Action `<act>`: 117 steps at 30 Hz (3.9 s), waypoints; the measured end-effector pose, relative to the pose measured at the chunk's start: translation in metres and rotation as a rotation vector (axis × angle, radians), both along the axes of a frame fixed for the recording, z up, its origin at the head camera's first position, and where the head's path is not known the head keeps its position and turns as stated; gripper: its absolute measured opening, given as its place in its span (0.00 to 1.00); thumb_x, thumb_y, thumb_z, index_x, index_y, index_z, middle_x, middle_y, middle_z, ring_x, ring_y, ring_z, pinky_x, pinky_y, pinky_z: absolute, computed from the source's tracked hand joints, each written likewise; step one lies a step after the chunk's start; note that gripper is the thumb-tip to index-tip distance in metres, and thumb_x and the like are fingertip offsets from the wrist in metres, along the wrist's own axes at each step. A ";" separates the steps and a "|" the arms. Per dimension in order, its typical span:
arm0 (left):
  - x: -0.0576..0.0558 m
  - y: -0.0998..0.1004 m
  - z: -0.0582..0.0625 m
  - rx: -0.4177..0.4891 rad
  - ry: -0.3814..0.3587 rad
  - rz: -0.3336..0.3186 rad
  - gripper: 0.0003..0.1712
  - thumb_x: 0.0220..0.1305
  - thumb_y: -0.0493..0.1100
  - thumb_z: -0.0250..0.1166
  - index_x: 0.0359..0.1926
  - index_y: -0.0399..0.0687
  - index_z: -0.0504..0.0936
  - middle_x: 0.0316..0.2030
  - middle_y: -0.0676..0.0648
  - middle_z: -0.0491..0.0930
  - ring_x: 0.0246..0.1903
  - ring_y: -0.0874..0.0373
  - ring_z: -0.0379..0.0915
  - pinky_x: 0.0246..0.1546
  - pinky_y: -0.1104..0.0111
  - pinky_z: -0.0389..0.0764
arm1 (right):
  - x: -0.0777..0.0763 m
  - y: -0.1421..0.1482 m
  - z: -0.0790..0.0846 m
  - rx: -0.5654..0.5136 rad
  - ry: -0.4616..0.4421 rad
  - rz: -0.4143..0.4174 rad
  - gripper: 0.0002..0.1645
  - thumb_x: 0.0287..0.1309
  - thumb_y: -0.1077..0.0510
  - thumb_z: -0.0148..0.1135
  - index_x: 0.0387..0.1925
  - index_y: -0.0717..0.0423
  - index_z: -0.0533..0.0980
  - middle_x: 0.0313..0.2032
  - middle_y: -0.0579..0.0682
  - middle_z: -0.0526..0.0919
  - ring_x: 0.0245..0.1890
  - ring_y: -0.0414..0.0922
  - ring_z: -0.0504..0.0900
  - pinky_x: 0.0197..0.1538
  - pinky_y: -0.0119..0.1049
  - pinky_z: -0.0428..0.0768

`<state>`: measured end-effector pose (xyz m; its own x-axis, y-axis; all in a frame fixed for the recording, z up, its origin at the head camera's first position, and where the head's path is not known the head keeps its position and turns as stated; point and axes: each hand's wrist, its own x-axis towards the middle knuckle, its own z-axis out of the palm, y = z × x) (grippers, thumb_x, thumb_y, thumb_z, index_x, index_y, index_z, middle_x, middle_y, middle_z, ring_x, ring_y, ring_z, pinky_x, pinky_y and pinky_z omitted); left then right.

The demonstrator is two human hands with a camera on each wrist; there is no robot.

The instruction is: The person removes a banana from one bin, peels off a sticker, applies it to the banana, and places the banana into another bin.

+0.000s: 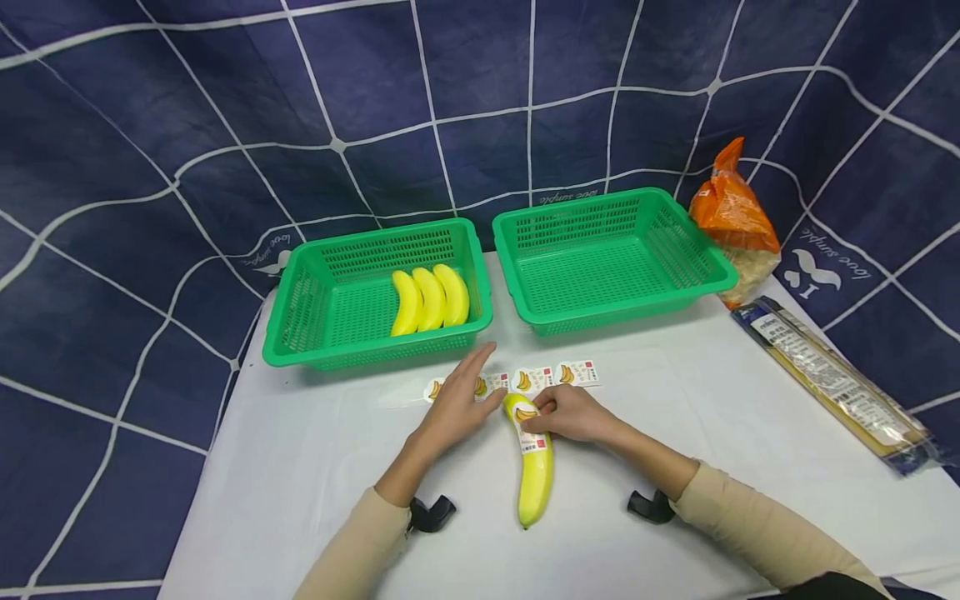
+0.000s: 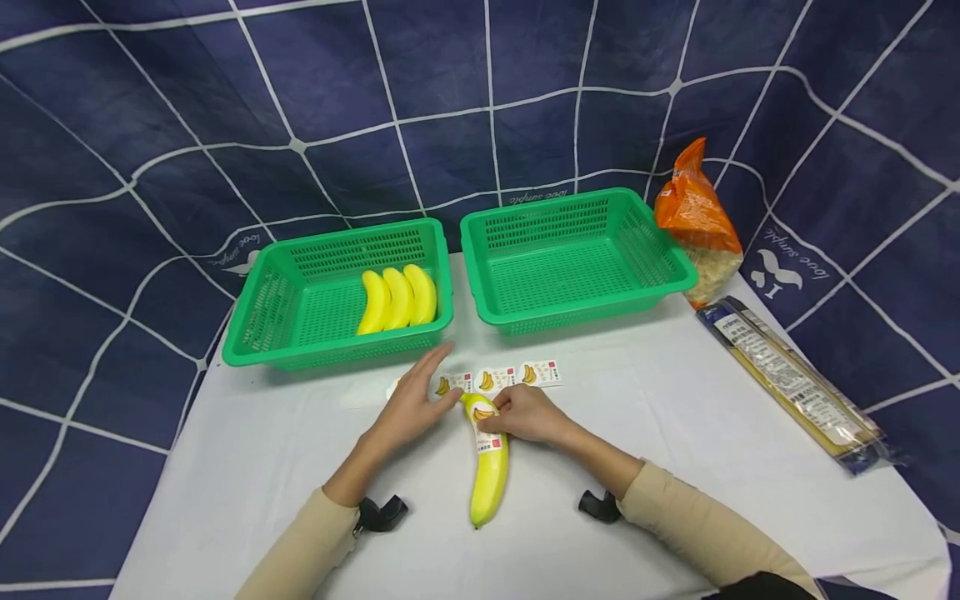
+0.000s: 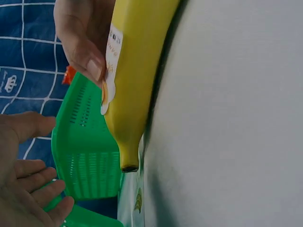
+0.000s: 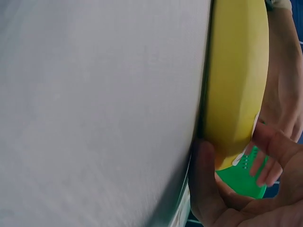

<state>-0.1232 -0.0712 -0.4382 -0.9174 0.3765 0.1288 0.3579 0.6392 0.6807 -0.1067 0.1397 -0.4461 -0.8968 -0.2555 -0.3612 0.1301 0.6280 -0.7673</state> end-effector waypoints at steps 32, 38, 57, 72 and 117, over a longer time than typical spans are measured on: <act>-0.096 0.089 0.015 0.154 -0.131 0.075 0.71 0.52 0.64 0.70 0.77 0.45 0.29 0.77 0.47 0.21 0.77 0.40 0.29 0.74 0.43 0.47 | 0.003 0.002 -0.006 -0.142 -0.035 -0.014 0.23 0.44 0.53 0.76 0.38 0.66 0.80 0.25 0.50 0.84 0.22 0.40 0.81 0.29 0.34 0.82; -0.100 0.091 0.010 0.133 -0.115 0.086 0.78 0.44 0.66 0.75 0.77 0.43 0.29 0.77 0.47 0.19 0.77 0.41 0.29 0.74 0.44 0.49 | 0.004 0.003 -0.006 -0.149 -0.051 -0.035 0.23 0.43 0.55 0.76 0.38 0.66 0.80 0.25 0.50 0.85 0.22 0.40 0.82 0.29 0.35 0.83; -0.119 0.094 0.007 0.227 -0.096 0.173 0.75 0.45 0.61 0.77 0.77 0.44 0.33 0.78 0.48 0.22 0.77 0.47 0.31 0.72 0.49 0.58 | -0.003 0.025 0.008 -0.136 -0.041 -0.065 0.25 0.42 0.55 0.76 0.41 0.67 0.80 0.27 0.51 0.86 0.24 0.38 0.82 0.31 0.36 0.85; -0.125 0.095 0.004 0.245 -0.115 0.153 0.77 0.44 0.61 0.77 0.77 0.47 0.30 0.77 0.51 0.19 0.77 0.46 0.29 0.73 0.48 0.55 | -0.026 0.066 0.058 -0.100 -0.032 -0.007 0.29 0.49 0.54 0.72 0.49 0.68 0.79 0.32 0.52 0.85 0.30 0.40 0.83 0.40 0.41 0.86; -0.121 0.095 0.007 0.280 -0.139 0.169 0.77 0.41 0.57 0.80 0.78 0.46 0.34 0.78 0.52 0.23 0.77 0.45 0.34 0.73 0.49 0.56 | -0.273 0.211 0.133 0.150 -0.072 0.059 0.41 0.61 0.48 0.65 0.63 0.76 0.66 0.37 0.40 0.81 0.35 0.35 0.82 0.48 0.37 0.85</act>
<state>-0.2441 0.0237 -0.4309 -0.9798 0.1853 0.0746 0.1541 0.4633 0.8727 -0.3800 0.3512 -0.3133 -0.8519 -0.2456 -0.4625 0.1410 0.7429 -0.6543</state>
